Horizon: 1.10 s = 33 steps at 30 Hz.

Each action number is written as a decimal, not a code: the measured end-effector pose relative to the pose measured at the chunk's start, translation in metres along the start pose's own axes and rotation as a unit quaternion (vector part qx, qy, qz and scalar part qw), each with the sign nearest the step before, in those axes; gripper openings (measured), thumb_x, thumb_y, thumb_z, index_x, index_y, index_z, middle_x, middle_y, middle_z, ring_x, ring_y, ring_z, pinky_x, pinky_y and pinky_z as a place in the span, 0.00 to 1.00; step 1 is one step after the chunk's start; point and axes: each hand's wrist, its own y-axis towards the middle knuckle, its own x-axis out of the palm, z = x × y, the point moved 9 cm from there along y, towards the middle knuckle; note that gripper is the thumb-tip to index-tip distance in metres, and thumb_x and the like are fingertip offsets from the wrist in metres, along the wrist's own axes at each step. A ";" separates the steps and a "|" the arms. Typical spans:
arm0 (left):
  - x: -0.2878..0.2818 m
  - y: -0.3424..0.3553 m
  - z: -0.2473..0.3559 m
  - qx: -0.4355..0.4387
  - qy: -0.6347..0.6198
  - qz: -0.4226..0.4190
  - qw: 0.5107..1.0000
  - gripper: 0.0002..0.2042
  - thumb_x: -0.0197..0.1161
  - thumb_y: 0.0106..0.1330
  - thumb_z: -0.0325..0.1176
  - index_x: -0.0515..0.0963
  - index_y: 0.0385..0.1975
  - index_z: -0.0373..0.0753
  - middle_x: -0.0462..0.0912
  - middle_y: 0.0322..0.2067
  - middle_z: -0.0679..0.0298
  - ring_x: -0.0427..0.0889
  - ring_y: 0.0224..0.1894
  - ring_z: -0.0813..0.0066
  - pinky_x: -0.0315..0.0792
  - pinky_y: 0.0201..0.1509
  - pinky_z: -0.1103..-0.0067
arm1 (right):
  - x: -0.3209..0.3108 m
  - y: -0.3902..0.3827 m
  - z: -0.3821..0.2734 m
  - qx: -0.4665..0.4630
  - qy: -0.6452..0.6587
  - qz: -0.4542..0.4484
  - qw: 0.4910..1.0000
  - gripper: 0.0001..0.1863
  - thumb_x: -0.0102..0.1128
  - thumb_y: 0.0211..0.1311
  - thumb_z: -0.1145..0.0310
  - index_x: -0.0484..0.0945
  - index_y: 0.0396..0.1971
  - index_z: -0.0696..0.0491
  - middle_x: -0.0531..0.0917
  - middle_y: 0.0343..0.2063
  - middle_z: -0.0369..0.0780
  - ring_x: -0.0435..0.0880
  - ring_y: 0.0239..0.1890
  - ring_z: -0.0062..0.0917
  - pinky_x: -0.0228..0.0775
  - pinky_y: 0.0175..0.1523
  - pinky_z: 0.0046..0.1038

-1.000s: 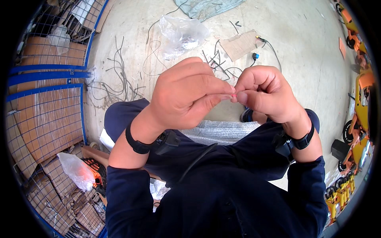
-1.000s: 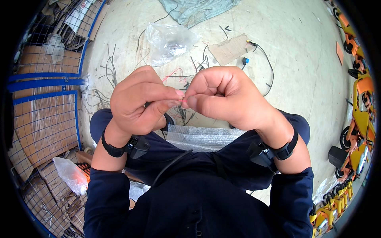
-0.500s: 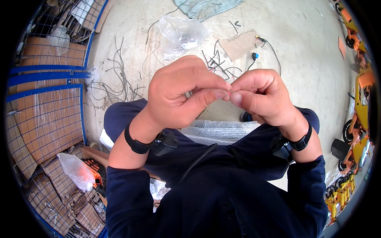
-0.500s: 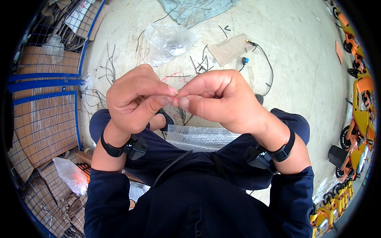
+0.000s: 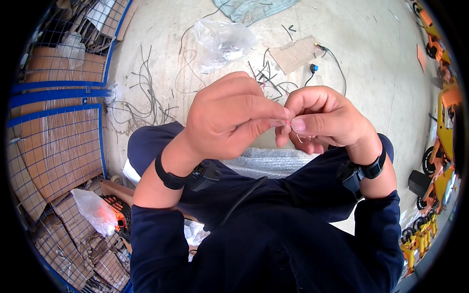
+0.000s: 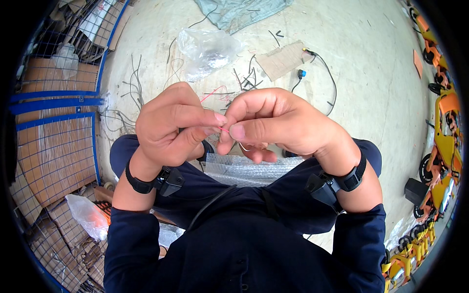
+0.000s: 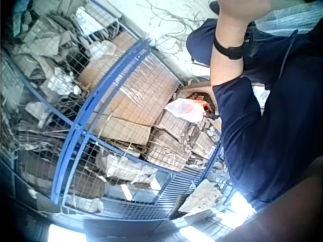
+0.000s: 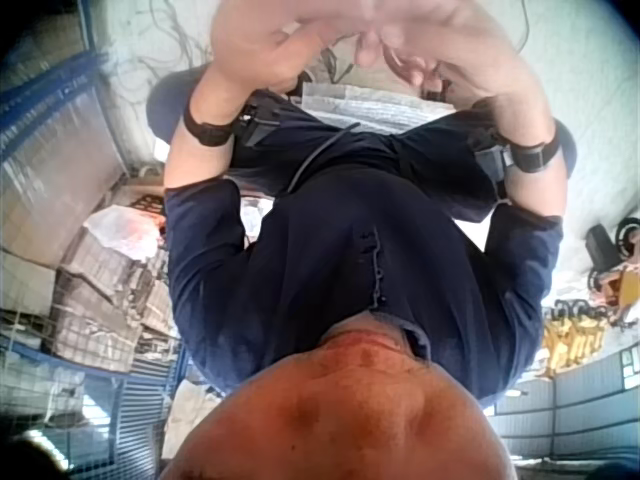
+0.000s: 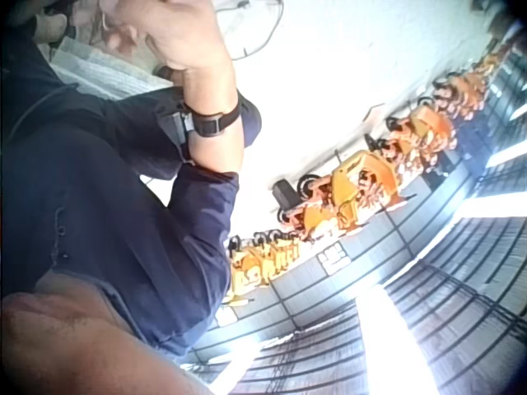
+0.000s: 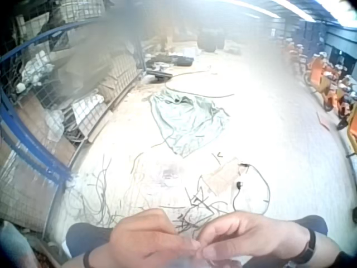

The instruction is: The person manipulates a small connector and multiple wires by hand, then uses blue scissors to strip insulation from the ends of the wires.

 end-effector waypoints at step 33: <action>0.000 0.002 0.002 -0.007 -0.036 -0.013 0.999 0.08 0.69 0.55 0.31 0.83 0.34 0.39 0.75 0.28 0.63 0.71 0.27 0.76 0.63 0.28 0.84 | 0.005 0.001 0.008 0.029 0.004 -0.005 1.000 0.05 0.54 0.62 0.74 0.76 0.35 0.58 0.76 0.22 0.32 0.63 0.17 0.09 0.52 0.21 0.14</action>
